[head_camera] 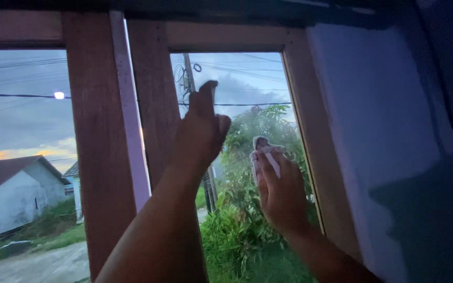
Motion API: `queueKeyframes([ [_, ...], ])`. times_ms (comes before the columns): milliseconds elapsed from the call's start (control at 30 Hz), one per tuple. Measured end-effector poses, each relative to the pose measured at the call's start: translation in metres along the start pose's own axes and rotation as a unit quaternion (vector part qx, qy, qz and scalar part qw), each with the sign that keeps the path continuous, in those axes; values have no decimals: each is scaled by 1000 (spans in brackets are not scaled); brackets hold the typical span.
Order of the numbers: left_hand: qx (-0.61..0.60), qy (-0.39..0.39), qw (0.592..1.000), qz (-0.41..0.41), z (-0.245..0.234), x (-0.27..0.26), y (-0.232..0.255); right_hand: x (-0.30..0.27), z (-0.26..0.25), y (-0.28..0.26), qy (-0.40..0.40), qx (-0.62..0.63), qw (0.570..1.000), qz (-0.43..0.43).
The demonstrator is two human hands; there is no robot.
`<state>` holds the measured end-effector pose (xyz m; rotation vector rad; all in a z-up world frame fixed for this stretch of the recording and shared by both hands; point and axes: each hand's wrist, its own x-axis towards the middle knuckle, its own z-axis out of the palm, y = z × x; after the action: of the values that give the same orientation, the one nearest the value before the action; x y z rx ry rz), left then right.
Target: The recorder is cleaning a window pane using a spray bottle and a cloth.
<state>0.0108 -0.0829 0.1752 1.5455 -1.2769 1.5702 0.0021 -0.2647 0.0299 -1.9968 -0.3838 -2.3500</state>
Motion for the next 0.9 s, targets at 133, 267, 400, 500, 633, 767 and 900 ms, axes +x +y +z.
queueKeyframes([
  [133, 51, 5, 999, 1, -15, 17, -6, -8, 0, -1, -15, -7, 999, 37],
  [267, 54, 32, 998, -22, -15, 20, -7, -10, -4, -2, 4, -19, 1000, 12],
  [400, 107, 40, 993, -5, -24, 16, -1, -11, -2, 0, 4, -11, 1000, 16],
  [500, 99, 18, 994, -51, -30, 12, -4, -10, -2, 0, 4, -16, 1000, 24],
  [633, 40, 86, 995, 20, -28, 9, -27, -9, -1, 3, 22, -8, 999, 24],
  [767, 95, 80, 992, 33, -44, 12, -33, 6, 8, 24, 34, -21, 999, 25],
  [900, 21, -7, 1000, 12, -59, -1, -30, 50, 12, 47, 82, -97, 991, 30],
])
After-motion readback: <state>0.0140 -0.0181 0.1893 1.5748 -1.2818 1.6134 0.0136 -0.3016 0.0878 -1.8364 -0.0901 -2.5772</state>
